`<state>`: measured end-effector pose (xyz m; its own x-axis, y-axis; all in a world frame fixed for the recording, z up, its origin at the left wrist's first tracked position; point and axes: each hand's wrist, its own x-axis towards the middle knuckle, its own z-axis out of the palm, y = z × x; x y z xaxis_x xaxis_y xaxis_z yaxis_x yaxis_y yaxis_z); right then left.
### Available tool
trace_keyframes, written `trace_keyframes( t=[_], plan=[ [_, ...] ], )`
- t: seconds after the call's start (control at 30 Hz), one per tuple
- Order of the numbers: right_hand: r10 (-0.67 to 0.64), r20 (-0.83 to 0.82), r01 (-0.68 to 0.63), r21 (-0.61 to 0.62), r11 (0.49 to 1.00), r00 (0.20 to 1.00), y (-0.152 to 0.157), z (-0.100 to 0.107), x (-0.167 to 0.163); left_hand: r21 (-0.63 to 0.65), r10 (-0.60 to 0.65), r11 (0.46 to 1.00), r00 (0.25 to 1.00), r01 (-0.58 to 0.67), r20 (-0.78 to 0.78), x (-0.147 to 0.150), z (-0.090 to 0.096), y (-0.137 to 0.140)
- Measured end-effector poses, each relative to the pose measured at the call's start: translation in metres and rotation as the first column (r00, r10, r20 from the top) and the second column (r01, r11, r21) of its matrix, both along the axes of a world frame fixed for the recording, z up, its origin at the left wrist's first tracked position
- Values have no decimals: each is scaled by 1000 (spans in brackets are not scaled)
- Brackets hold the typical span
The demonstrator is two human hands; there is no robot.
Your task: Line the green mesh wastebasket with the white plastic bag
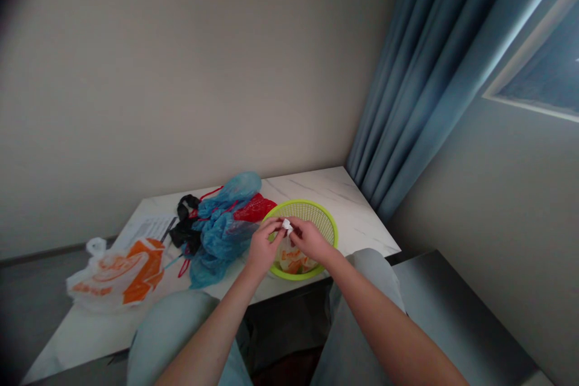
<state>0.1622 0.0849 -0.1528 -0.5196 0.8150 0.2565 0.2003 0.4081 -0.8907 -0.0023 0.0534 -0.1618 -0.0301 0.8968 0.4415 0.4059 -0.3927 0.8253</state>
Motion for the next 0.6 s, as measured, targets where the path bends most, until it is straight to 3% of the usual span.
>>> trace_keyframes(
  t=[0.27, 0.47, 0.6],
  plan=[
    [-135, 4, 134, 81, 988, 991, 6, -3, 2, 41, -59, 997, 989, 65, -134, 3, 2, -5],
    [-188, -70, 192, 58, 980, 980, 5, 0, 2, 18, -92, 995, 992, 94, -84, 4, 2, -5],
    [-154, -48, 158, 119, 980, 987, 6, 3, 3, -2, -87, 996, 987, 87, -135, 4, -1, -6]
  ],
)
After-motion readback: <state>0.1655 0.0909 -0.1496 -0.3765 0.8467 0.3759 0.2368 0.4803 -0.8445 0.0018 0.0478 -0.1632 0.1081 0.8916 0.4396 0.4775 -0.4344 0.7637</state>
